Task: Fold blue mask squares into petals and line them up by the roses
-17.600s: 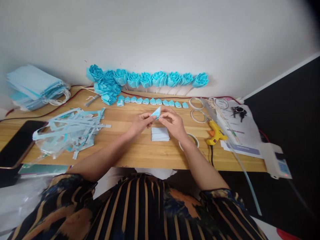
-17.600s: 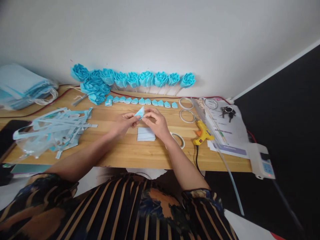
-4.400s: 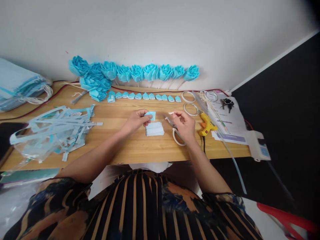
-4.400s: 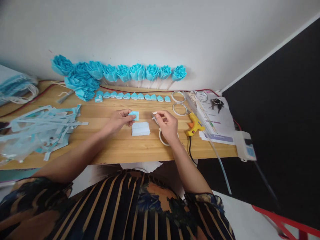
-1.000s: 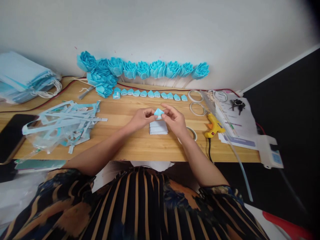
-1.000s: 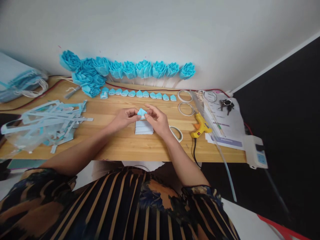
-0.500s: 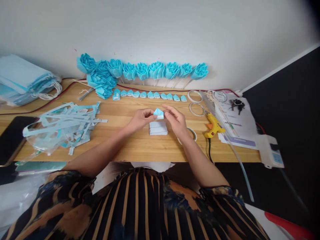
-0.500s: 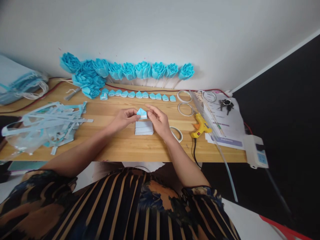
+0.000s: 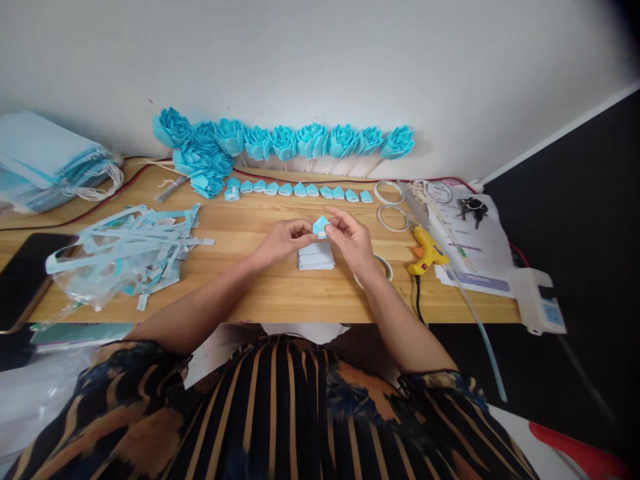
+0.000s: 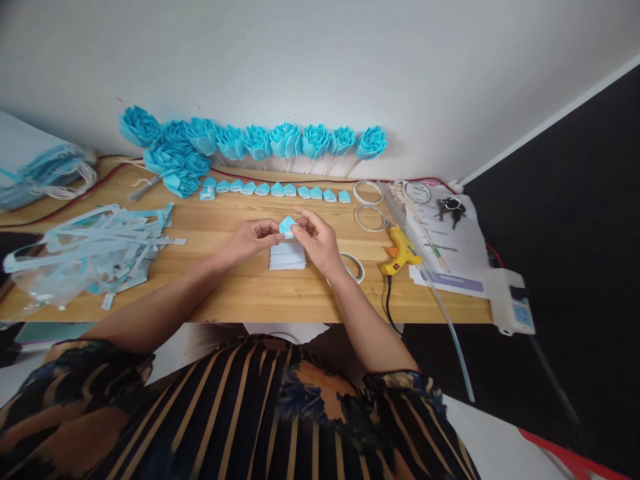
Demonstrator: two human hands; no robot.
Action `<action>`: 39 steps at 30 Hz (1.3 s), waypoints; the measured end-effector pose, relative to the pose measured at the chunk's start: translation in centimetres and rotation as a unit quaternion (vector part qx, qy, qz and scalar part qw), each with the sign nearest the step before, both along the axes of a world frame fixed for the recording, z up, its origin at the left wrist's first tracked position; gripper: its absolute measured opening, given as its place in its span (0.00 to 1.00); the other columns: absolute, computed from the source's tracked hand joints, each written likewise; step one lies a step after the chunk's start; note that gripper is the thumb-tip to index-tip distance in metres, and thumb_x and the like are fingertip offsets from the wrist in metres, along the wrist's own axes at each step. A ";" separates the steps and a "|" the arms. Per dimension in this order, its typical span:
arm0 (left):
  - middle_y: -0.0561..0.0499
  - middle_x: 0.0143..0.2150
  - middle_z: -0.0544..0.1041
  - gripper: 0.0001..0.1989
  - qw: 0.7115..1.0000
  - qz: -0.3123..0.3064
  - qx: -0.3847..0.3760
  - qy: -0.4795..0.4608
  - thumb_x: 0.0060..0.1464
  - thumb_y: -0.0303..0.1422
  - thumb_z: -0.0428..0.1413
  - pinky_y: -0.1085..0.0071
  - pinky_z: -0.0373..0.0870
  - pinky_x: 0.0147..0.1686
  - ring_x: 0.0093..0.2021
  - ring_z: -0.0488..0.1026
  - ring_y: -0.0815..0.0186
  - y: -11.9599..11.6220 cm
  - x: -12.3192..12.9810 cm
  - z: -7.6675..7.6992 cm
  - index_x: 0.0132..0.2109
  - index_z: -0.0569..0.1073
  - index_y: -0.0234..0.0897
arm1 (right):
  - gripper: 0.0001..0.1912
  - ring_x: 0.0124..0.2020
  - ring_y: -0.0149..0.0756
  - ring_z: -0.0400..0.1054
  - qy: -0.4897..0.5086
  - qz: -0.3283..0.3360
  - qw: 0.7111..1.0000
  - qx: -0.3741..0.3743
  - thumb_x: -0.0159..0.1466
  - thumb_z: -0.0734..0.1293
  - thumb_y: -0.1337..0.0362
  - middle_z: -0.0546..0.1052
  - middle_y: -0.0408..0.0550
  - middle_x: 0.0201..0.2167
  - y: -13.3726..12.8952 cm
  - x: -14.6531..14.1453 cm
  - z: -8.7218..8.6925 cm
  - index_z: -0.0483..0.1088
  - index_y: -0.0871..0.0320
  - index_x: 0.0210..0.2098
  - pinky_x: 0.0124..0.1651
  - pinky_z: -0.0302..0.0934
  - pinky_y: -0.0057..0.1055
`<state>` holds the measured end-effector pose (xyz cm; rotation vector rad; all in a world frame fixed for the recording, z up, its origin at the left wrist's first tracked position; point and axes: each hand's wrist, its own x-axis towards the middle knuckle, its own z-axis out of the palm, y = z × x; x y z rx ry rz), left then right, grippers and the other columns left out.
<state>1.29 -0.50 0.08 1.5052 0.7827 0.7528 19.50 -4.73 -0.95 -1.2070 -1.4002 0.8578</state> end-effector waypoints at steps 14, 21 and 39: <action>0.57 0.23 0.65 0.12 1.000 0.007 0.020 0.004 0.47 0.38 0.61 0.73 0.54 0.28 0.25 0.59 0.73 0.0 0.0 0.0 0.27 0.68 0.35 | 0.20 0.31 0.31 0.69 0.004 0.044 0.999 -0.027 0.60 0.70 0.54 0.76 0.42 0.31 1.0 0.2 1.7 0.74 0.53 0.51 0.37 0.67 0.31; 0.57 0.23 0.66 0.13 0.991 0.115 0.006 -0.072 0.47 0.40 0.60 0.74 0.56 0.27 0.24 0.59 0.74 0.9 -0.4 0.0 0.27 0.68 0.35 | 0.20 0.35 0.33 0.71 0.012 0.042 0.999 -0.021 0.64 0.65 0.49 0.77 0.44 0.35 3.3 -0.5 3.7 0.74 0.51 0.50 0.43 0.69 0.35; 0.57 0.23 0.66 0.13 0.987 0.142 -0.025 -0.067 0.44 0.41 0.61 0.74 0.57 0.26 0.23 0.60 0.74 1.6 -0.5 -0.3 0.30 0.70 0.35 | 0.17 0.34 0.32 0.68 0.005 0.033 0.999 0.012 0.62 0.66 0.58 0.74 0.42 0.32 3.4 -2.2 0.7 0.73 0.53 0.50 0.43 0.65 0.34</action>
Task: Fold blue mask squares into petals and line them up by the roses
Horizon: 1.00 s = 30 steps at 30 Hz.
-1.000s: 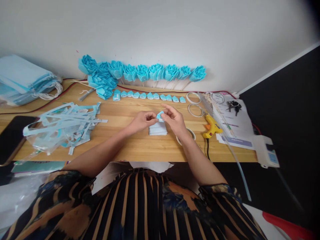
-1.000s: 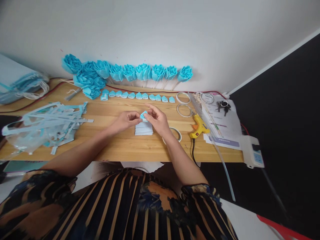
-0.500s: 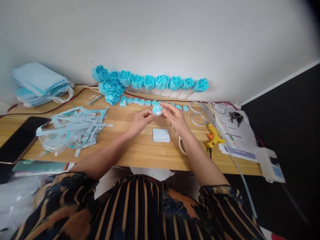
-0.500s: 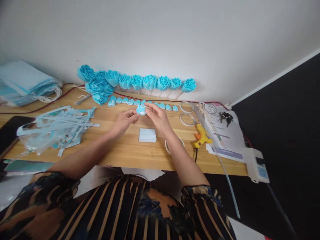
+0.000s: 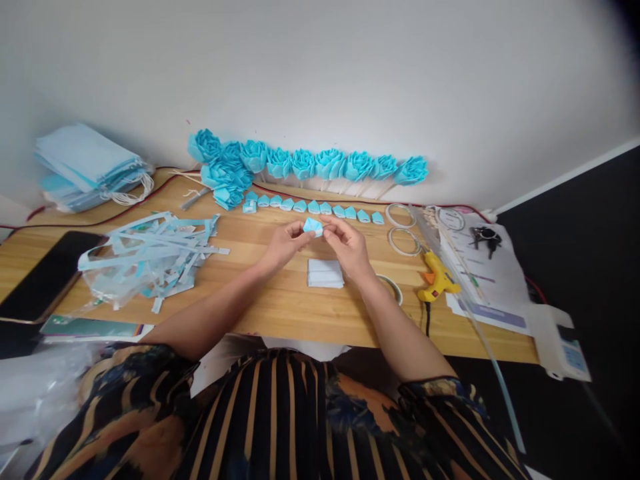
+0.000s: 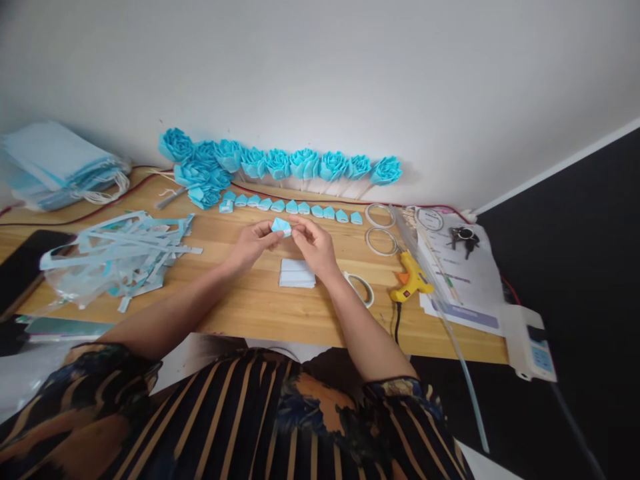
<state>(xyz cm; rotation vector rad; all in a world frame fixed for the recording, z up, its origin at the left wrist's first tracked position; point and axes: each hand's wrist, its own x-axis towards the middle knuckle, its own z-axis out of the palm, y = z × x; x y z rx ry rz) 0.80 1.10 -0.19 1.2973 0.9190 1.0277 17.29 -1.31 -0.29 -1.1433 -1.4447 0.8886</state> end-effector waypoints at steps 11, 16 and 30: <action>0.56 0.24 0.69 0.15 1.000 -0.021 0.019 -0.005 0.47 0.43 0.62 0.74 0.59 0.26 0.24 0.62 0.73 -0.2 0.0 -0.2 0.31 0.73 0.34 | 0.18 0.33 0.32 0.67 -0.001 -0.027 1.000 0.015 0.60 0.68 0.57 0.73 0.41 0.30 -0.4 -0.3 0.1 0.74 0.54 0.49 0.41 0.65 0.33; 0.55 0.22 0.69 0.14 1.000 -0.005 0.019 -0.017 0.47 0.42 0.62 0.75 0.60 0.25 0.22 0.62 0.73 0.0 -0.2 -0.1 0.30 0.74 0.35 | 0.18 0.35 0.33 0.70 -0.016 -0.026 0.999 0.019 0.63 0.67 0.55 0.75 0.43 0.32 0.0 0.3 0.3 0.73 0.53 0.50 0.42 0.66 0.33; 0.51 0.24 0.74 0.15 0.999 -0.045 -0.020 -0.017 0.51 0.43 0.61 0.76 0.64 0.24 0.23 0.69 0.72 -0.6 0.0 -0.1 0.29 0.72 0.35 | 0.09 0.39 0.40 0.72 -0.409 -0.102 0.906 0.029 0.64 0.64 0.67 0.79 0.50 0.37 -5.6 6.7 1.2 0.75 0.57 0.41 0.43 0.63 0.36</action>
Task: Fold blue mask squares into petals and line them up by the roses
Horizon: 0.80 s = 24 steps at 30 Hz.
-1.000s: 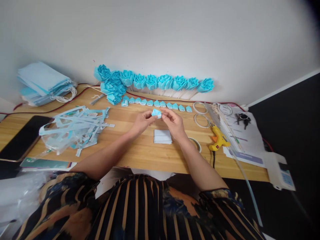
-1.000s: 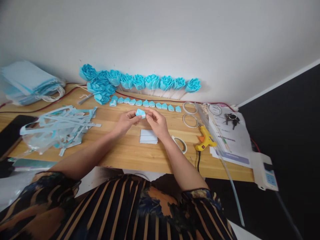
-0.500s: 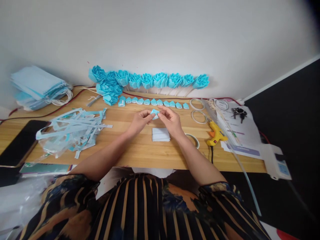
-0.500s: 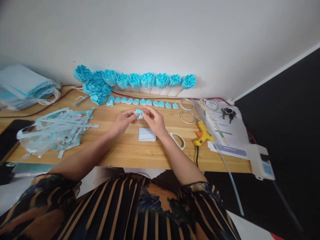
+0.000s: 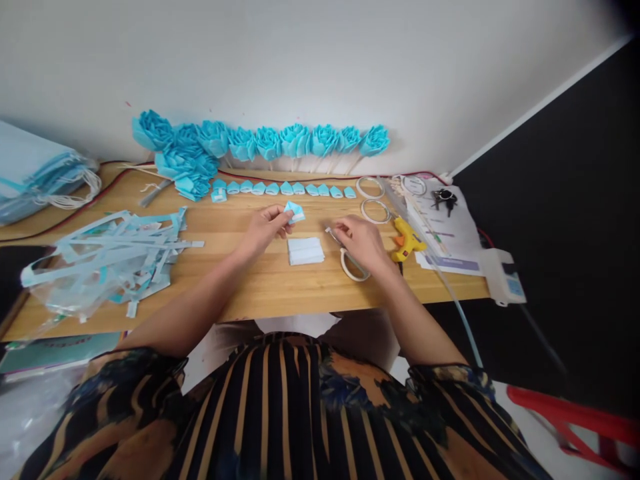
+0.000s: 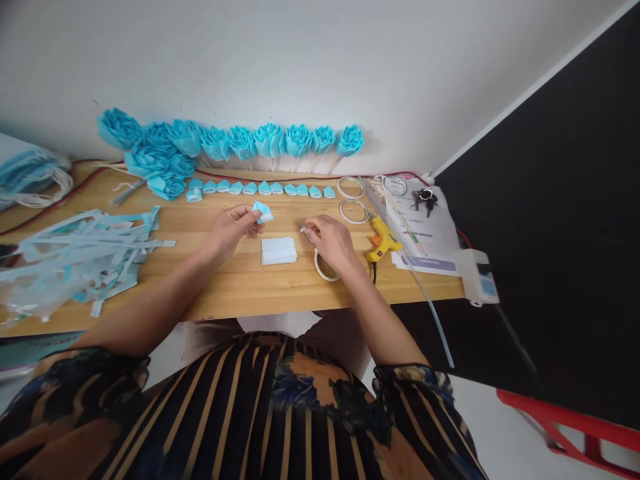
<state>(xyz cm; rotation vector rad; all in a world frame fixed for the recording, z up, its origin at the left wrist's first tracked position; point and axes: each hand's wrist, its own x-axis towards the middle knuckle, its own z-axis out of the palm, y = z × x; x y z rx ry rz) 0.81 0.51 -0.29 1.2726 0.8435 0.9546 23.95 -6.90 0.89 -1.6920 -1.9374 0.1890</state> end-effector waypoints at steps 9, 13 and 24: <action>0.52 0.24 0.73 0.17 1.000 -0.001 -0.004 0.010 0.52 0.45 0.61 0.76 0.62 0.23 0.22 0.66 0.74 -0.1 0.0 0.2 0.29 0.72 0.34 | 0.08 0.43 0.43 0.69 -0.172 -0.036 0.984 0.028 0.65 0.63 0.68 0.77 0.52 0.38 0.1 -1.4 -2.6 0.74 0.56 0.41 0.39 0.59 0.34; 0.52 0.25 0.73 0.16 1.000 -0.001 -0.011 0.009 0.50 0.45 0.62 0.76 0.62 0.24 0.22 0.65 0.74 -0.2 0.0 0.3 0.31 0.73 0.35 | 0.09 0.40 0.41 0.69 -0.166 -0.054 0.984 0.045 0.67 0.62 0.67 0.78 0.51 0.37 0.2 -1.4 -3.1 0.75 0.55 0.39 0.37 0.57 0.34; 0.54 0.23 0.71 0.14 0.999 -0.032 -0.022 0.034 0.48 0.42 0.62 0.75 0.61 0.25 0.22 0.64 0.74 -0.1 0.0 -0.1 0.28 0.73 0.35 | 0.09 0.36 0.39 0.70 -0.045 -0.049 0.997 0.034 0.66 0.62 0.66 0.79 0.50 0.35 0.5 -0.5 -3.4 0.74 0.56 0.37 0.41 0.61 0.33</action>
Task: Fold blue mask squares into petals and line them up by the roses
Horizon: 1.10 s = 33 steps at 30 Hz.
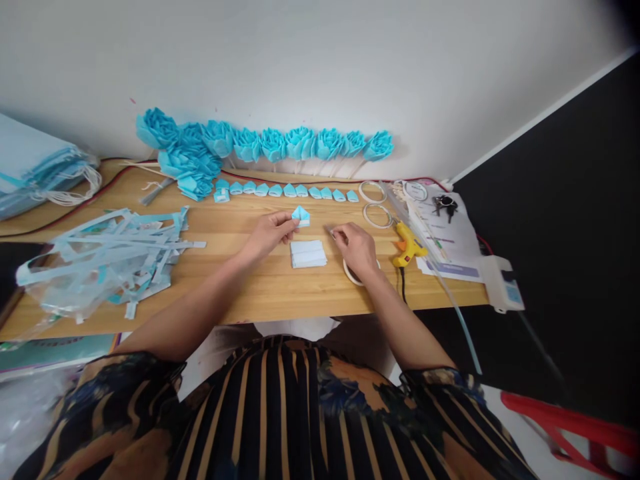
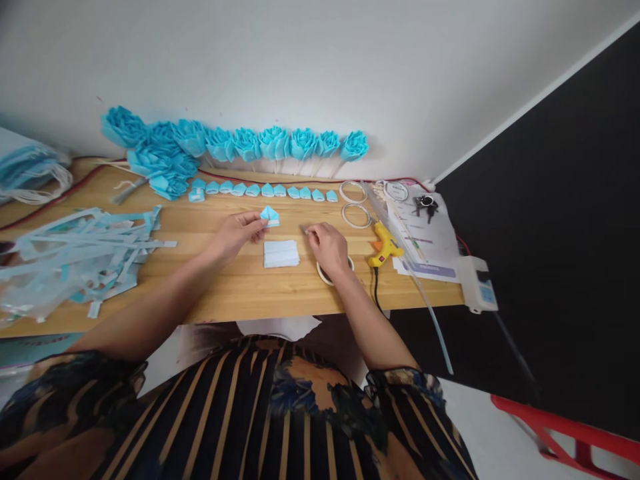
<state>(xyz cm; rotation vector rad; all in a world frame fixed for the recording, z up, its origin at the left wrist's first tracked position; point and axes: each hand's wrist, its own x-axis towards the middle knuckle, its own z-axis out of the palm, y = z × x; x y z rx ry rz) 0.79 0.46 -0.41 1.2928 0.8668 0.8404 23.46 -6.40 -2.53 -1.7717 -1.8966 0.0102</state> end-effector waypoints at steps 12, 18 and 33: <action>0.52 0.23 0.72 0.14 1.000 -0.019 -0.018 0.018 0.46 0.42 0.62 0.74 0.61 0.25 0.23 0.65 0.72 -0.4 0.2 0.2 0.27 0.74 0.35 | 0.09 0.29 0.34 0.69 0.285 -0.060 0.956 -0.022 0.62 0.63 0.60 0.78 0.45 0.30 0.2 0.4 0.3 0.73 0.57 0.33 0.34 0.63 0.31; 0.53 0.20 0.69 0.13 0.999 -0.020 -0.016 0.026 0.47 0.41 0.61 0.74 0.60 0.24 0.22 0.64 0.72 -0.4 0.2 0.4 0.25 0.74 0.35 | 0.10 0.33 0.35 0.70 0.235 0.014 0.968 0.092 0.65 0.63 0.59 0.78 0.47 0.34 0.1 -1.8 4.0 0.75 0.54 0.36 0.38 0.65 0.34; 0.54 0.20 0.69 0.13 0.999 -0.045 -0.026 0.006 0.48 0.41 0.60 0.75 0.58 0.22 0.21 0.63 0.72 -0.3 0.1 0.2 0.25 0.73 0.35 | 0.11 0.38 0.42 0.70 0.006 0.131 0.977 0.169 0.67 0.62 0.62 0.78 0.51 0.34 2.1 -2.8 1.9 0.77 0.49 0.38 0.42 0.64 0.41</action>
